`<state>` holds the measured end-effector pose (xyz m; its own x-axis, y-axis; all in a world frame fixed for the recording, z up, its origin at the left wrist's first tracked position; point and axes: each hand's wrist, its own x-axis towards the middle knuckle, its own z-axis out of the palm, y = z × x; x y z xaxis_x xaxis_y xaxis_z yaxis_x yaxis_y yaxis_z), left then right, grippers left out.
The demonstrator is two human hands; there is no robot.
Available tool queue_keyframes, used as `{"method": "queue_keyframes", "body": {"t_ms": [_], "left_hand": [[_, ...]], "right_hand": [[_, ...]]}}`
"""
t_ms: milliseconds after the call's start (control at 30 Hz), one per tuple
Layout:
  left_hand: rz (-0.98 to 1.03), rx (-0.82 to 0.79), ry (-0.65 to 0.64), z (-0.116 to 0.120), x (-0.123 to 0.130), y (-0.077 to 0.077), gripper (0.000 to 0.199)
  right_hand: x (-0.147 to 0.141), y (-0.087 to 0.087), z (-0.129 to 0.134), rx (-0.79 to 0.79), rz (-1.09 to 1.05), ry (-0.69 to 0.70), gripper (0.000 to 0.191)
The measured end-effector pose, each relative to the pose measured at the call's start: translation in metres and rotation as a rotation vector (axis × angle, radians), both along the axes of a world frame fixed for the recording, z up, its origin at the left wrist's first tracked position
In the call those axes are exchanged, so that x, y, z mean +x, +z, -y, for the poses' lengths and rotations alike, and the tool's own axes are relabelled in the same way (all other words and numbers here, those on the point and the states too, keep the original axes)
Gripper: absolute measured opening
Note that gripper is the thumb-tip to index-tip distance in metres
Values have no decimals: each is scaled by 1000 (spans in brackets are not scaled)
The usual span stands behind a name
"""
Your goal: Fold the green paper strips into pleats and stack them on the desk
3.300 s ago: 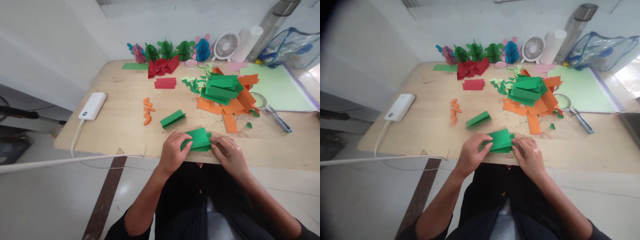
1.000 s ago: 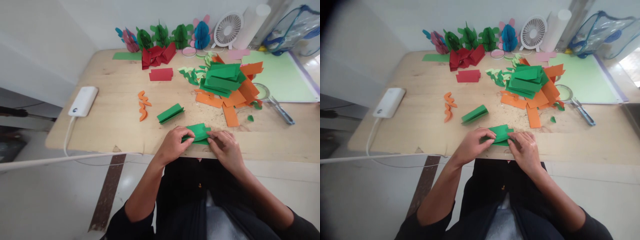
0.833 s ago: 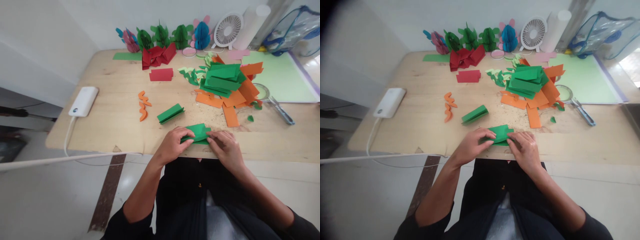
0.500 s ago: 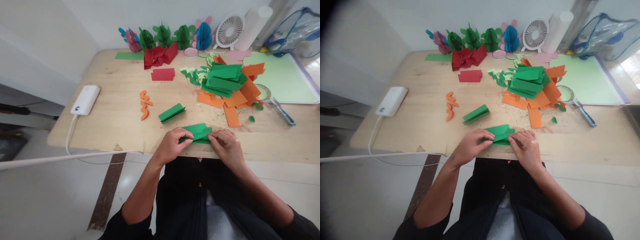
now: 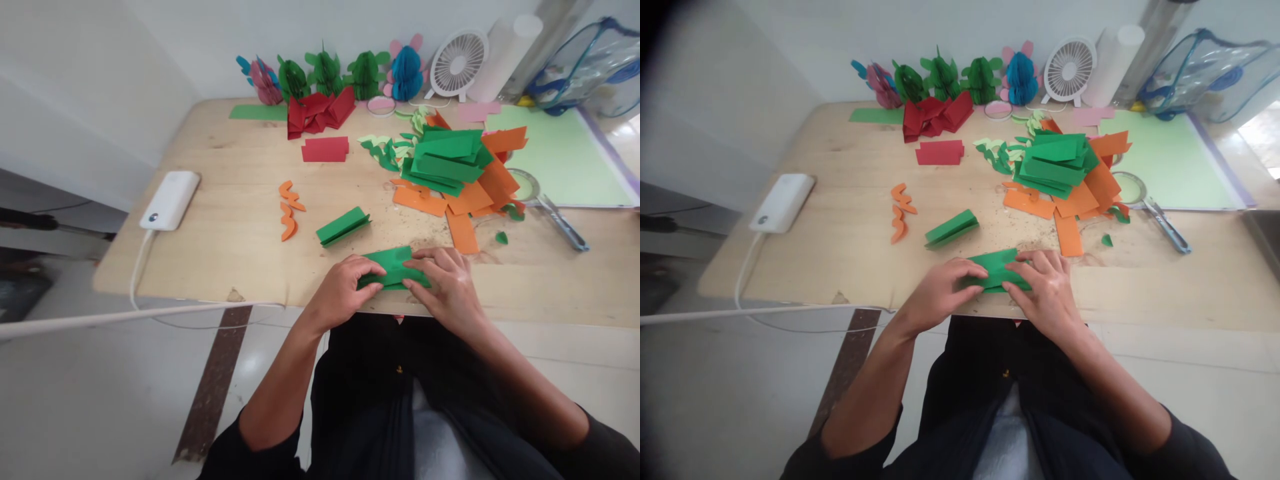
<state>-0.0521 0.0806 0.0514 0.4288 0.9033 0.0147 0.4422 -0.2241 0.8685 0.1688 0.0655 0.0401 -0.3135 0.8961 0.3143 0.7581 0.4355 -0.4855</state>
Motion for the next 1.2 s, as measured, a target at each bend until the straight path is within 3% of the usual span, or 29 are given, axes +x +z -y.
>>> {"method": "queue_keyframes", "body": {"t_ms": [233, 600, 1200], "left_hand": [[14, 25, 63, 12, -4, 0, 17], [0, -1, 240, 26, -10, -3, 15], [138, 5, 439, 38, 1, -15, 17]], "right_hand": [[-9, -1, -8, -41, 30, 184, 18], [-13, 2, -9, -47, 24, 169, 24], [-17, 8, -7, -114, 38, 158, 36]]}}
